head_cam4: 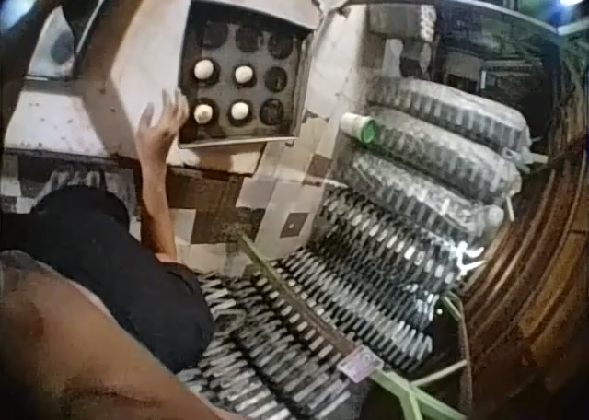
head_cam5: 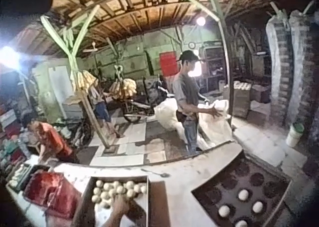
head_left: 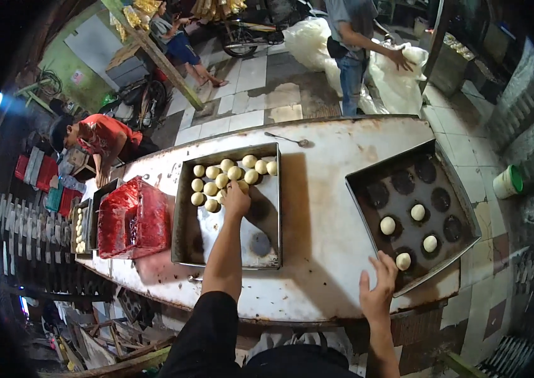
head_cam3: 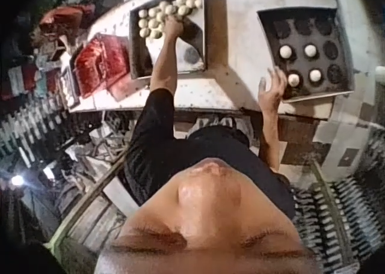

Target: Prepare and fill dough with jam for baking in a bakery.

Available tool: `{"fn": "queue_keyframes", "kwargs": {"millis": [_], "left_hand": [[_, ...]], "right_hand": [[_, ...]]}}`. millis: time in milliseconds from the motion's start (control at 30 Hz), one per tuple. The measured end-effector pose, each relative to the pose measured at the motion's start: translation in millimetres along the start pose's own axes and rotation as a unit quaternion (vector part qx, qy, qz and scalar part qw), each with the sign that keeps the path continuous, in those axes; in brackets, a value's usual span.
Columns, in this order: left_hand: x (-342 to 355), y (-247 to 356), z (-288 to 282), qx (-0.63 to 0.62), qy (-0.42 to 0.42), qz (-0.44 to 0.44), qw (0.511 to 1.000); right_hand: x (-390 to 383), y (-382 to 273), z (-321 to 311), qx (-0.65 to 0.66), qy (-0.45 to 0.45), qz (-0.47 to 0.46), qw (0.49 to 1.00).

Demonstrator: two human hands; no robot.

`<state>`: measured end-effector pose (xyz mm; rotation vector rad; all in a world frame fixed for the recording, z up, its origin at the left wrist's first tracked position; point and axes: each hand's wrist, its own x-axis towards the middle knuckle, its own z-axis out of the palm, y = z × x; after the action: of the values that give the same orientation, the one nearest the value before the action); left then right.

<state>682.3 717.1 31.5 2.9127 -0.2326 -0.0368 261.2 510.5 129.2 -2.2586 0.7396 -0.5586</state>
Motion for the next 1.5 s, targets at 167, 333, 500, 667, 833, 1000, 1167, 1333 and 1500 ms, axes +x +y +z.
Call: {"fn": "queue_keyframes", "kwargs": {"millis": [167,333,500,667,833,1000,1167,1333,1500], "left_hand": [[-41.4,-44.7,-20.6,-0.262,-0.084,-0.024,0.961],[-227.5,-139.1,-66.5,-0.729,-0.179,-0.132,0.647],[-439.1,-288.9,-110.8,-0.700,-0.295,-0.290,0.582],[-494.4,-349.4,-133.9,-0.765,-0.141,-0.220,0.589],[-445.8,-361.5,-155.8,-0.725,-0.139,-0.169,0.653],[-405.3,-393.3,-176.2,-0.727,-0.195,-0.153,0.641],[-358.0,-417.8,-176.8,-0.843,0.029,-0.274,0.462],[-309.6,-448.7,-174.6,-0.832,-0.004,-0.315,0.457],[-260.6,-495.6,-182.0,-0.802,-0.004,-0.335,0.495]], "right_hand": [[-43.0,-17.4,9.4,0.012,-0.030,0.003,0.999],[-91.5,-57.5,30.0,-0.001,-0.022,0.038,0.999],[-157.9,-154.0,120.7,0.078,-0.072,-0.087,0.991],[-249.2,-298.8,212.3,0.180,-0.243,-0.278,0.912],[-275.4,-350.4,294.5,0.139,-0.155,-0.487,0.848],[-245.0,-344.8,327.1,0.203,-0.219,-0.466,0.833],[-166.3,-310.8,362.7,-0.082,-0.139,-0.359,0.919],[-116.8,-266.6,385.1,-0.233,-0.201,-0.378,0.873],[-99.1,-355.7,370.7,-0.072,-0.315,-0.261,0.910]]}}
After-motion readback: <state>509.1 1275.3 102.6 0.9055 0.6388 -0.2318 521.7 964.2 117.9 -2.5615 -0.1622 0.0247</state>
